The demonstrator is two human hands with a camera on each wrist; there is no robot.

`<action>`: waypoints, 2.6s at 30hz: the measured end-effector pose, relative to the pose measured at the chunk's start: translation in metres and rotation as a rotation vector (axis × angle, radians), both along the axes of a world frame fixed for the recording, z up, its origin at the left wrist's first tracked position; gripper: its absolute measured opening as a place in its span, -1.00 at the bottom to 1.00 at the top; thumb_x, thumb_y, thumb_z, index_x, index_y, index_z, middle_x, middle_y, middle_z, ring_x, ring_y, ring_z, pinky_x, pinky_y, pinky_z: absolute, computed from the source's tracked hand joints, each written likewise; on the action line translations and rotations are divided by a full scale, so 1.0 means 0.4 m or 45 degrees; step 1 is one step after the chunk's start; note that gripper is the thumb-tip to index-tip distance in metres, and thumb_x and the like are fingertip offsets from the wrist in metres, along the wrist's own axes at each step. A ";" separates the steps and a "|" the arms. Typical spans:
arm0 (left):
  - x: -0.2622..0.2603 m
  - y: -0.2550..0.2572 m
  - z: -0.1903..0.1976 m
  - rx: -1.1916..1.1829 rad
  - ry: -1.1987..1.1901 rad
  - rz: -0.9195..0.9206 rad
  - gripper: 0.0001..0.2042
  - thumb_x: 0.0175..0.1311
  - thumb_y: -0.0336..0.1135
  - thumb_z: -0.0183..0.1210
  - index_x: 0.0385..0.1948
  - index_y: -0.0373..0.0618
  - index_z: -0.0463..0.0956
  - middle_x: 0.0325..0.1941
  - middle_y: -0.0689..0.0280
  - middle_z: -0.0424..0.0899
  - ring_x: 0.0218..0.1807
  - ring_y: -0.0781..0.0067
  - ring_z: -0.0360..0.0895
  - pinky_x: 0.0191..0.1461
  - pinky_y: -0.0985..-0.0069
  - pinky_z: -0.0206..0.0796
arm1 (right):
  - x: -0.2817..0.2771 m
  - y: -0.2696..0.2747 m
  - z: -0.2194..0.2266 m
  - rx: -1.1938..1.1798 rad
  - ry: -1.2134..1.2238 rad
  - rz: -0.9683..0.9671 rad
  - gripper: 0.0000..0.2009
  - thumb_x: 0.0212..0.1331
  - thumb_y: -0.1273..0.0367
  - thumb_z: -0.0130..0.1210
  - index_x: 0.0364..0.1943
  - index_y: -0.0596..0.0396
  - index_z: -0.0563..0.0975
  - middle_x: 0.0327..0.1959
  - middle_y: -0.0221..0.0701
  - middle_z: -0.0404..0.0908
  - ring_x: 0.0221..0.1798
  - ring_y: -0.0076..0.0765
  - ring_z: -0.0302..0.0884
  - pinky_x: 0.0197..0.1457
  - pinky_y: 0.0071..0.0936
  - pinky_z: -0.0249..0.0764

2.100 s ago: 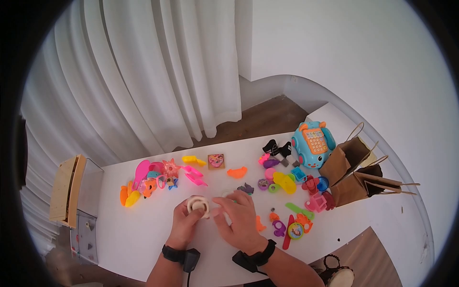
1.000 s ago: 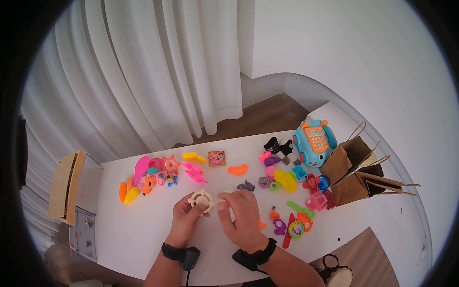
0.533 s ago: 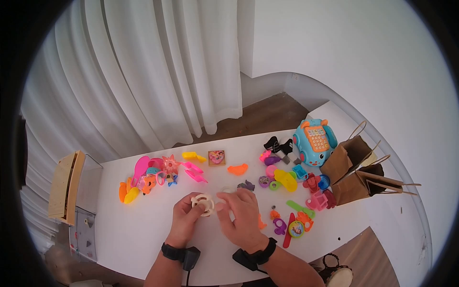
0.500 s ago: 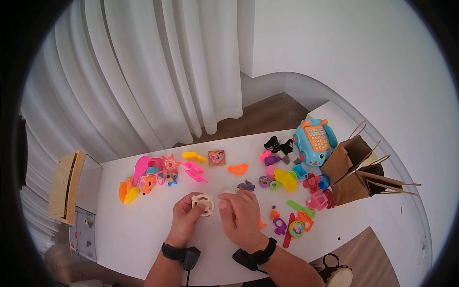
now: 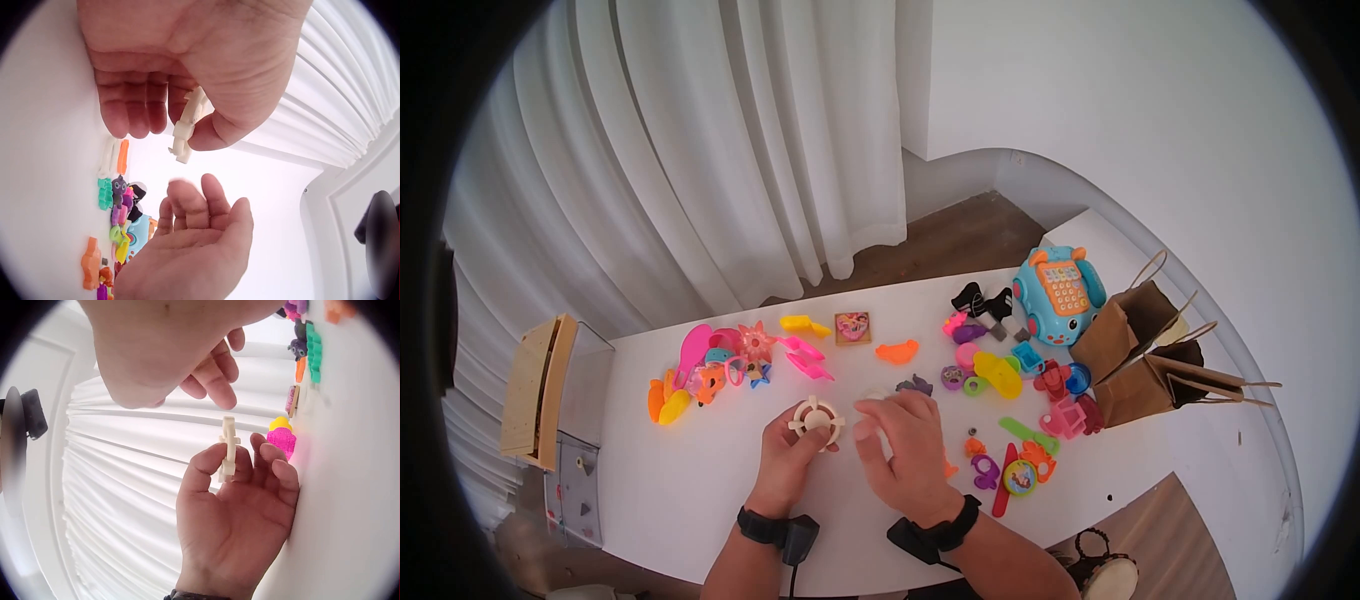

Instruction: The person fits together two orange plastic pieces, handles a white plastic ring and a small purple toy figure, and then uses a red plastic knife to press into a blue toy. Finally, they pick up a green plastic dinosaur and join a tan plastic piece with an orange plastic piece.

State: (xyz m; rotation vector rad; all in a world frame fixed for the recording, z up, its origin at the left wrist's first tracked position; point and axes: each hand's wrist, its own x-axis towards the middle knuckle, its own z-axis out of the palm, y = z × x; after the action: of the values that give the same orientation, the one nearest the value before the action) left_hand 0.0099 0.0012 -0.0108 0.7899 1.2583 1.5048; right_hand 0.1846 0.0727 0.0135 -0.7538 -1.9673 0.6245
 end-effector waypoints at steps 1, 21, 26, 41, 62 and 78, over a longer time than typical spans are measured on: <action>0.000 0.000 -0.001 -0.001 -0.001 -0.002 -0.73 0.39 -0.46 0.23 0.08 -0.30 0.60 -0.09 0.32 0.72 -0.14 0.56 0.63 -0.02 0.54 0.54 | -0.018 -0.005 0.011 0.016 0.077 0.006 -0.76 0.48 0.27 0.08 -0.11 0.14 0.67 -0.39 -0.35 0.59 -0.12 -0.09 0.54 0.28 -0.15 0.40; -0.001 -0.001 -0.008 0.030 0.000 -0.043 -0.76 0.44 -0.44 0.18 0.08 -0.25 0.57 -0.03 0.33 0.72 -0.04 0.55 0.65 0.11 0.50 0.53 | -0.012 -0.002 0.007 0.022 0.103 0.001 -0.75 0.48 0.27 0.09 -0.03 0.16 0.65 -0.29 -0.28 0.66 -0.03 -0.08 0.54 0.26 -0.19 0.42; 0.001 -0.001 -0.004 0.009 0.026 -0.021 -0.78 0.44 -0.44 0.19 0.04 -0.24 0.58 -0.09 0.35 0.72 -0.09 0.58 0.63 0.05 0.54 0.51 | 0.000 0.010 -0.025 0.064 0.064 0.017 -0.82 0.38 0.35 0.17 -0.08 0.12 0.66 -0.42 -0.35 0.59 -0.19 -0.11 0.53 0.10 -0.18 0.41; 0.002 -0.002 0.006 0.001 0.045 -0.032 -0.81 0.43 -0.46 0.22 0.00 -0.25 0.61 -0.14 0.39 0.71 -0.16 0.64 0.60 -0.03 0.57 0.51 | -0.003 0.003 -0.012 0.010 0.049 0.083 -0.69 0.47 0.21 0.12 0.07 0.15 0.63 -0.16 -0.32 0.76 0.09 -0.12 0.51 0.29 -0.16 0.40; -0.004 0.004 -0.020 0.014 -0.062 -0.015 -0.81 0.51 -0.39 0.15 0.03 -0.25 0.53 -0.08 0.26 0.71 -0.13 0.48 0.65 -0.01 0.46 0.56 | 0.003 -0.003 -0.030 -0.107 -0.067 0.148 -0.71 0.50 0.22 0.10 -0.01 0.17 0.66 -0.15 -0.25 0.71 0.01 -0.04 0.58 0.15 -0.16 0.50; -0.004 0.003 -0.012 0.002 -0.066 -0.030 -0.75 0.49 -0.42 0.19 0.10 -0.29 0.56 -0.03 0.30 0.73 -0.08 0.56 0.64 0.03 0.52 0.56 | -0.013 0.001 -0.002 0.053 0.108 0.028 -0.75 0.39 0.29 0.17 0.00 0.15 0.66 -0.25 -0.31 0.71 0.00 -0.07 0.56 0.20 -0.16 0.38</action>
State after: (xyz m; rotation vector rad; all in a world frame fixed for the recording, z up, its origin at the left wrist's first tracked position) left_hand 0.0081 0.0025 -0.0156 0.7597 1.2055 1.4984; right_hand 0.1795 0.0733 0.0127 -0.6698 -1.9072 0.6170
